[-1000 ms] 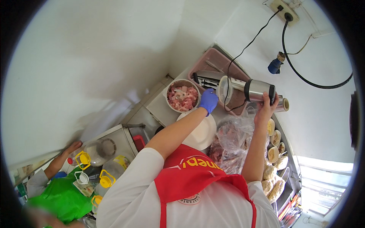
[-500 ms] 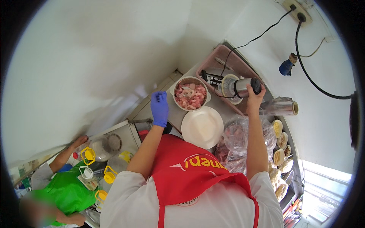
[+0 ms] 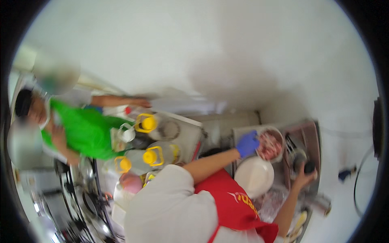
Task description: The person uses a food processor to grind meat, then transfers the ground meat to a bowl. They retrieve a whole chicken from a yellow bin, place it on a cutting board, and begin cutting it into smaller pieces with a knife.
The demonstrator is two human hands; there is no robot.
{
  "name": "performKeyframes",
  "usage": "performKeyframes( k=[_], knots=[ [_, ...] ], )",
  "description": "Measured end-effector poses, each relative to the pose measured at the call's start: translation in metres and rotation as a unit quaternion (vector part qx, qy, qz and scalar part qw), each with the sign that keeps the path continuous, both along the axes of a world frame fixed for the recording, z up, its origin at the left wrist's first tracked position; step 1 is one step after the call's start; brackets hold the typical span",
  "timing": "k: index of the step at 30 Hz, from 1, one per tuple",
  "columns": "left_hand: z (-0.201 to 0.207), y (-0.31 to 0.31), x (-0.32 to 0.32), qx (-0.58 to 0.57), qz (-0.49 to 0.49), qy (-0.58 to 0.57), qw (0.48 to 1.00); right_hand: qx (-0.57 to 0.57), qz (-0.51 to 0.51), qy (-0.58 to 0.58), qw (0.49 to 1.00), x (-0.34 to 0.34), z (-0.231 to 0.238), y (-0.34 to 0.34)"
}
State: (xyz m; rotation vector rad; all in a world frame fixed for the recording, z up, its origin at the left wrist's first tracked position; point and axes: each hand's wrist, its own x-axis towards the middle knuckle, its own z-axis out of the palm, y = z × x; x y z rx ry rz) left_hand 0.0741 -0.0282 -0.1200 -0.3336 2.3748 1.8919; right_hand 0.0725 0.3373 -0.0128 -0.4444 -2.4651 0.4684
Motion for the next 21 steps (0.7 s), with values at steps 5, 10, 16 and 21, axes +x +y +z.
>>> performKeyframes(
  k=[5,10,16,21],
  knots=[
    [0.047,-0.009,0.004,-0.036,0.013,-0.018,0.999,-0.138,0.011,0.003,0.990,-0.008,-0.012,-0.004],
    [0.061,-0.018,0.015,-0.034,0.033,-0.047,0.998,-0.109,0.000,-0.024,0.994,-0.009,0.009,-0.017],
    [0.054,-0.030,0.020,-0.045,0.024,-0.059,0.997,0.113,0.063,0.032,0.991,-0.007,0.015,-0.012],
    [0.030,-0.019,0.016,-0.071,0.066,0.014,0.995,0.103,0.083,0.007,0.991,-0.012,0.010,-0.002]
  ],
)
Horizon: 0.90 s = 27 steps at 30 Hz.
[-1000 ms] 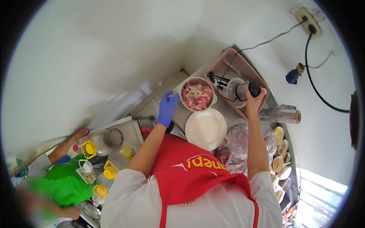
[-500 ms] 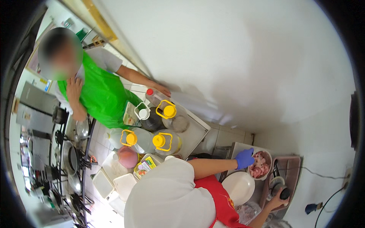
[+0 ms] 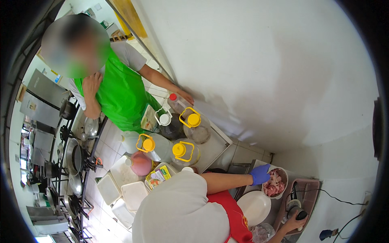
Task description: The person uses a food processor to grind meat, then transfers the ground meat to a bowl. They retrieve a whole chicken from a yellow bin, place it on a cutting board, and begin cutting it into smaller pieces with a knife.
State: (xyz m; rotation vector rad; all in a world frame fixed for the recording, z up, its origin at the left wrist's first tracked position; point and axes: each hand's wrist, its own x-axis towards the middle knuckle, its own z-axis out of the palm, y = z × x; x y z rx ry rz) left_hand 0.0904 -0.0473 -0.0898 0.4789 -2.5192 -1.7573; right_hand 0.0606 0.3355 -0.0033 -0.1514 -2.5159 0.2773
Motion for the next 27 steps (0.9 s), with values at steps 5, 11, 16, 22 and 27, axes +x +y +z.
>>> performKeyframes(
  k=[5,11,16,22,27],
  knots=[
    [-0.012,0.009,-0.019,-0.060,0.020,0.111,0.992,0.036,-0.022,-0.003,0.999,-0.006,-0.002,0.001],
    [0.014,-0.007,-0.025,-0.023,-0.092,0.059,0.994,0.098,-0.066,-0.001,0.993,0.002,0.023,-0.029],
    [-0.018,0.005,-0.024,-0.047,-0.087,0.188,0.977,0.039,0.034,0.002,0.999,0.008,0.049,-0.049],
    [-0.015,-0.010,-0.034,-0.028,-0.041,0.179,0.983,0.001,0.072,-0.063,0.995,-0.018,0.005,-0.038],
    [-0.014,-0.015,-0.032,0.009,-0.069,0.147,0.987,-0.054,-0.006,-0.143,0.988,0.006,0.005,-0.058]
  ],
)
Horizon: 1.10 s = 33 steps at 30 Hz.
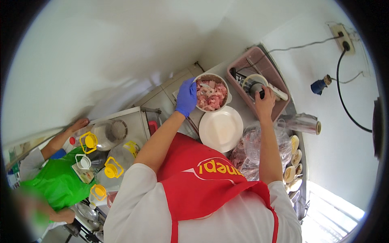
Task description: The person uses a food processor to grind meat, then transfers the ground meat to a bowl. They retrieve a whole chicken from a yellow bin, place it on a cutting board, and begin cutting it into smaller pieces with a knife.
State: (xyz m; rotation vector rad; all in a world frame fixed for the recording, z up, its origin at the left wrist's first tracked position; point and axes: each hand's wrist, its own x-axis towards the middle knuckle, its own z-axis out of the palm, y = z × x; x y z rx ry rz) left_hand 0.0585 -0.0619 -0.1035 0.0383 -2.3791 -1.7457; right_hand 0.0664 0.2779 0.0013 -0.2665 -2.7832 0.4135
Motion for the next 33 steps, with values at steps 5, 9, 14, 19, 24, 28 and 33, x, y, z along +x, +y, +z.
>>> performKeyframes(
  k=[5,9,14,19,24,28,33],
  knots=[
    [-0.003,-0.002,-0.002,0.004,-0.019,0.011,1.000,0.055,-0.001,0.087,0.995,0.018,0.002,-0.008],
    [0.005,-0.012,-0.002,0.064,-0.048,-0.026,0.996,-0.059,0.110,0.068,0.990,0.031,0.001,-0.040],
    [-0.009,-0.020,-0.001,0.060,-0.053,-0.042,0.996,-0.058,0.209,-0.044,0.975,0.046,0.004,-0.112],
    [0.005,-0.029,0.007,0.073,-0.071,-0.070,0.992,-0.015,0.231,-0.108,0.967,0.034,0.009,-0.133],
    [0.027,-0.036,0.019,0.074,-0.071,-0.130,0.986,0.067,0.284,-0.122,0.949,0.025,0.010,-0.141],
    [0.028,-0.035,0.025,0.052,-0.045,-0.105,0.992,0.084,0.313,-0.125,0.938,0.027,0.000,-0.145],
    [0.028,-0.033,0.026,0.037,-0.031,-0.099,0.994,0.002,0.275,-0.113,0.955,0.029,0.005,-0.138]
  ],
)
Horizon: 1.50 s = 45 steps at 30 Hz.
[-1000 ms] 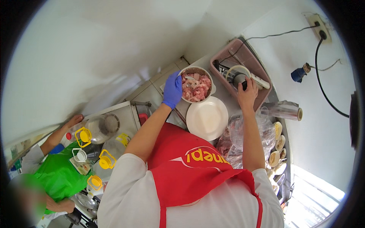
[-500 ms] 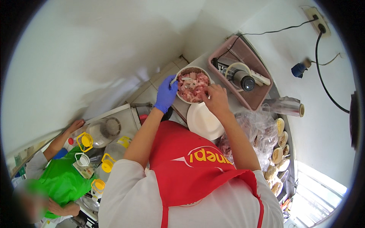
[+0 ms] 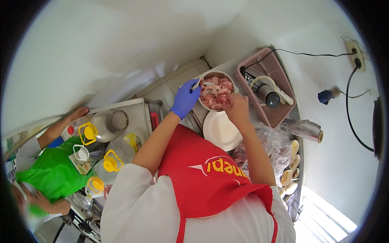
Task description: The person uses a food processor to grind meat, then transfers the ground meat to a bowl. They retrieve a whole chicken from a yellow bin, place it on a cutting board, and begin cutting it into smaller pieces with a knife.
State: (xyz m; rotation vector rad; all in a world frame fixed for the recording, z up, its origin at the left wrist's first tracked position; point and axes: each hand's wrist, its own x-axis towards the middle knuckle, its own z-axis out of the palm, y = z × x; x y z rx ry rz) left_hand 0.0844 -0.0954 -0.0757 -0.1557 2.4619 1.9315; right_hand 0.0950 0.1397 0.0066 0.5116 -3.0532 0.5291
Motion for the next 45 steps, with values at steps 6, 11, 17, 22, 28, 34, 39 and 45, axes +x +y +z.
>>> performKeyframes(
  k=[6,11,17,22,28,34,39,45],
  knots=[
    [-0.006,-0.002,0.000,0.037,-0.010,-0.031,0.999,-0.165,-0.065,-0.033,0.984,-0.006,0.041,0.004],
    [-0.012,0.000,-0.001,0.015,-0.008,-0.020,1.000,-0.283,-0.101,-0.090,0.950,-0.011,0.088,0.001],
    [0.008,-0.002,0.000,-0.085,0.008,0.071,0.994,-0.338,-0.073,-0.149,0.926,-0.013,0.110,0.002],
    [0.080,0.006,0.002,0.182,-0.166,0.058,0.967,-0.362,-0.055,-0.184,0.912,-0.009,0.100,0.000],
    [0.070,0.017,0.003,0.204,-0.245,-0.046,0.947,-0.386,-0.062,-0.201,0.898,-0.006,0.087,-0.003],
    [0.076,0.004,-0.002,0.214,-0.276,-0.091,0.933,-0.421,-0.104,-0.200,0.879,-0.001,0.063,0.009],
    [0.093,0.000,-0.007,-0.055,-0.248,0.002,0.967,-0.326,-0.120,-0.183,0.920,0.003,0.039,0.008],
    [0.056,0.005,0.004,-0.256,-0.213,0.135,0.933,-0.009,-0.084,-0.078,0.993,0.003,0.016,0.017]
  ],
)
